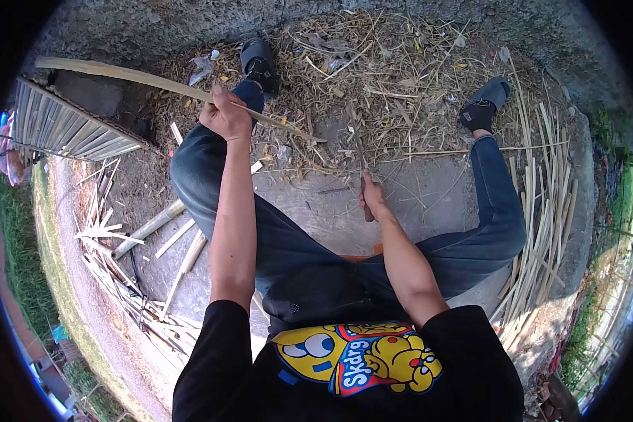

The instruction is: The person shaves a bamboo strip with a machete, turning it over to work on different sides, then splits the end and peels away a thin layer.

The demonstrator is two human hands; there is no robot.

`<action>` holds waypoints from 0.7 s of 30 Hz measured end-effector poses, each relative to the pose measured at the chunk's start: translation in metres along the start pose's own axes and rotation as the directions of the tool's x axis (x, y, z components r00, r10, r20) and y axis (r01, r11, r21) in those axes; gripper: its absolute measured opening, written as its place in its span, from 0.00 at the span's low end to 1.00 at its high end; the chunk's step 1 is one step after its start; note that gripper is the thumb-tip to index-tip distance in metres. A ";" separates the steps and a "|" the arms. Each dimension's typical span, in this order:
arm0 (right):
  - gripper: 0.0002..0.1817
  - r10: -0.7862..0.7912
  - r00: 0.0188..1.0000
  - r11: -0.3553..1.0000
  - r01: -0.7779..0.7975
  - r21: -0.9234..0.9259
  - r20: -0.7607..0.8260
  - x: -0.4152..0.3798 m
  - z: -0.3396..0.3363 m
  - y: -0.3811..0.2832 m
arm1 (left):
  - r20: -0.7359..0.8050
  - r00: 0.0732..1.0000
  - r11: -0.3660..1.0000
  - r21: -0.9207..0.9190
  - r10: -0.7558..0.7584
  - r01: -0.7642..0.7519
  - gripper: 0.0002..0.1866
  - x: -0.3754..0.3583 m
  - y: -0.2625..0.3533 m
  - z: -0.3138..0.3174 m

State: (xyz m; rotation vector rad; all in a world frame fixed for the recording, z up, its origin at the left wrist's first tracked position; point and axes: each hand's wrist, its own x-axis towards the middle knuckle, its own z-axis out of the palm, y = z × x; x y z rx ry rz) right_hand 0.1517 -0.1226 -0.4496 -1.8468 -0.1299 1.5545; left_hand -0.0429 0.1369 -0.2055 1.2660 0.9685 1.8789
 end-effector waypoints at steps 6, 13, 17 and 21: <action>0.35 -0.218 0.968 0.956 0.186 0.227 0.123 -0.058 0.021 -0.073 | 0.015 0.983 0.933 0.312 0.185 -0.181 0.27 -0.009 -0.006 0.023; 0.36 -0.283 0.931 0.934 0.213 0.286 0.231 -0.038 0.070 -0.012 | 0.002 0.977 0.960 0.186 0.212 -0.209 0.26 -0.003 -0.024 0.020; 0.37 -0.016 0.996 0.966 0.039 -0.257 0.089 -0.006 0.053 0.030 | 0.032 0.986 0.982 0.089 0.165 -0.168 0.26 -0.003 -0.023 0.012; 0.38 -0.025 0.989 0.987 0.047 -0.152 0.147 -0.020 0.049 0.019 | 0.009 0.993 0.991 0.069 0.118 -0.118 0.26 -0.001 -0.030 -0.002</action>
